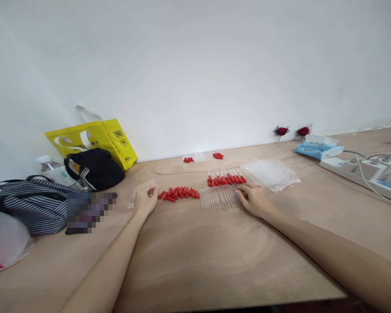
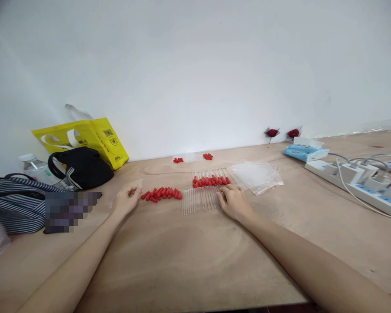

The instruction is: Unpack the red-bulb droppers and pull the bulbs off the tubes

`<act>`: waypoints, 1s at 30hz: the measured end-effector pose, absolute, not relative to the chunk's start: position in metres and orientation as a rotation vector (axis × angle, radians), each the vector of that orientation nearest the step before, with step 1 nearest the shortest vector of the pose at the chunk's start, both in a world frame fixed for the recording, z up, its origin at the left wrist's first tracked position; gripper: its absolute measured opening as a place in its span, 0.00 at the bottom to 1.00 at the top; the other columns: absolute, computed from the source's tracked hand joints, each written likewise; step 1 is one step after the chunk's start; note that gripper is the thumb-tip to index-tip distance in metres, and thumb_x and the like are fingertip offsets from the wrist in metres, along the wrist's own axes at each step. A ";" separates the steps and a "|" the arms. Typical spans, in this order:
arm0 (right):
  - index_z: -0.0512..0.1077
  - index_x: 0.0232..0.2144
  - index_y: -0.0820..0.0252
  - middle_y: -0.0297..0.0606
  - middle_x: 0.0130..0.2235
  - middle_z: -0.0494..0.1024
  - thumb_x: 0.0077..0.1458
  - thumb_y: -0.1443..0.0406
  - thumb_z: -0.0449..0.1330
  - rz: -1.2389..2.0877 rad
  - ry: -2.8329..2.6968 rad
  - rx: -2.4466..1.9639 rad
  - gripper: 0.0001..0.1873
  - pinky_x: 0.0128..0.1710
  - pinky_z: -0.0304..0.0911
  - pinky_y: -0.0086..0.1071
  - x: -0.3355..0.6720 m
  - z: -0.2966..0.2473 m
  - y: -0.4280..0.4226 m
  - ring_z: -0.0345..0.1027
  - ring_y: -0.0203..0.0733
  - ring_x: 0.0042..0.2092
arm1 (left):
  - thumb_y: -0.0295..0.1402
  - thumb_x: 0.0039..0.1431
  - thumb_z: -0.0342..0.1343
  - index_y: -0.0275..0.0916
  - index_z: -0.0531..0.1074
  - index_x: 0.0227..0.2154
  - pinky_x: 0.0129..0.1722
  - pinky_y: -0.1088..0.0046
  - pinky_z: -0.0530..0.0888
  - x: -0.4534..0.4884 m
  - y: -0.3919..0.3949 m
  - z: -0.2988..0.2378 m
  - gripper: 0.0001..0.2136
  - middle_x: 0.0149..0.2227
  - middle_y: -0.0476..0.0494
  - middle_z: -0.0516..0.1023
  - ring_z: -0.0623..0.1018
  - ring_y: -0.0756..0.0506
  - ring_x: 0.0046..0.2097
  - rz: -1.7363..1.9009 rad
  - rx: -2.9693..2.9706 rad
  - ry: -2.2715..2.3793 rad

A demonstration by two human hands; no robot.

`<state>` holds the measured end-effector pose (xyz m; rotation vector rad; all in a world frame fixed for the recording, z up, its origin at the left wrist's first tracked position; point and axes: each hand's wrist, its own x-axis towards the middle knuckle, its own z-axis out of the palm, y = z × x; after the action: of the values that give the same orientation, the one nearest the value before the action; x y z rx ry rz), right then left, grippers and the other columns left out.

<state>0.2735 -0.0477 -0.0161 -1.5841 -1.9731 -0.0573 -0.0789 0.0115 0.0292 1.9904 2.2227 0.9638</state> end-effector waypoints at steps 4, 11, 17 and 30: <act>0.71 0.35 0.58 0.39 0.38 0.74 0.56 0.63 0.47 -0.074 -1.961 -1.594 0.14 0.42 0.53 0.34 0.273 -0.015 -0.048 0.67 0.40 0.40 | 0.41 0.52 0.46 0.36 0.72 0.32 0.28 0.73 0.67 -0.070 0.010 0.034 0.16 0.27 0.43 0.76 0.74 0.44 0.29 0.948 2.004 2.225; 0.71 0.33 0.57 0.38 0.38 0.75 0.56 0.61 0.46 -0.107 -2.003 -1.630 0.14 0.41 0.51 0.35 0.270 -0.008 -0.053 0.66 0.40 0.41 | 0.36 0.47 0.51 0.39 0.74 0.28 0.25 0.77 0.64 0.002 0.025 0.048 0.09 0.18 0.50 0.73 0.72 0.49 0.23 0.642 2.153 1.925; 0.71 0.35 0.55 0.37 0.40 0.75 0.56 0.61 0.46 -0.094 -1.976 -1.639 0.14 0.41 0.50 0.36 0.273 -0.007 -0.053 0.67 0.39 0.39 | 0.40 0.45 0.52 0.37 0.71 0.19 0.27 0.76 0.64 0.067 0.056 0.040 0.11 0.22 0.47 0.74 0.73 0.48 0.28 0.516 2.187 1.817; 0.71 0.35 0.55 0.36 0.39 0.75 0.56 0.61 0.47 -0.051 -1.974 -1.652 0.13 0.42 0.50 0.37 0.270 -0.002 -0.054 0.68 0.39 0.40 | 0.29 0.38 0.54 0.35 0.65 0.10 0.23 0.75 0.64 0.094 0.082 0.036 0.07 0.16 0.49 0.68 0.71 0.48 0.24 0.406 1.970 1.783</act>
<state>0.2701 -0.0536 -0.0024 -1.6518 -1.9736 -0.0510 0.0936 0.0821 0.0365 1.9699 1.7835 0.4064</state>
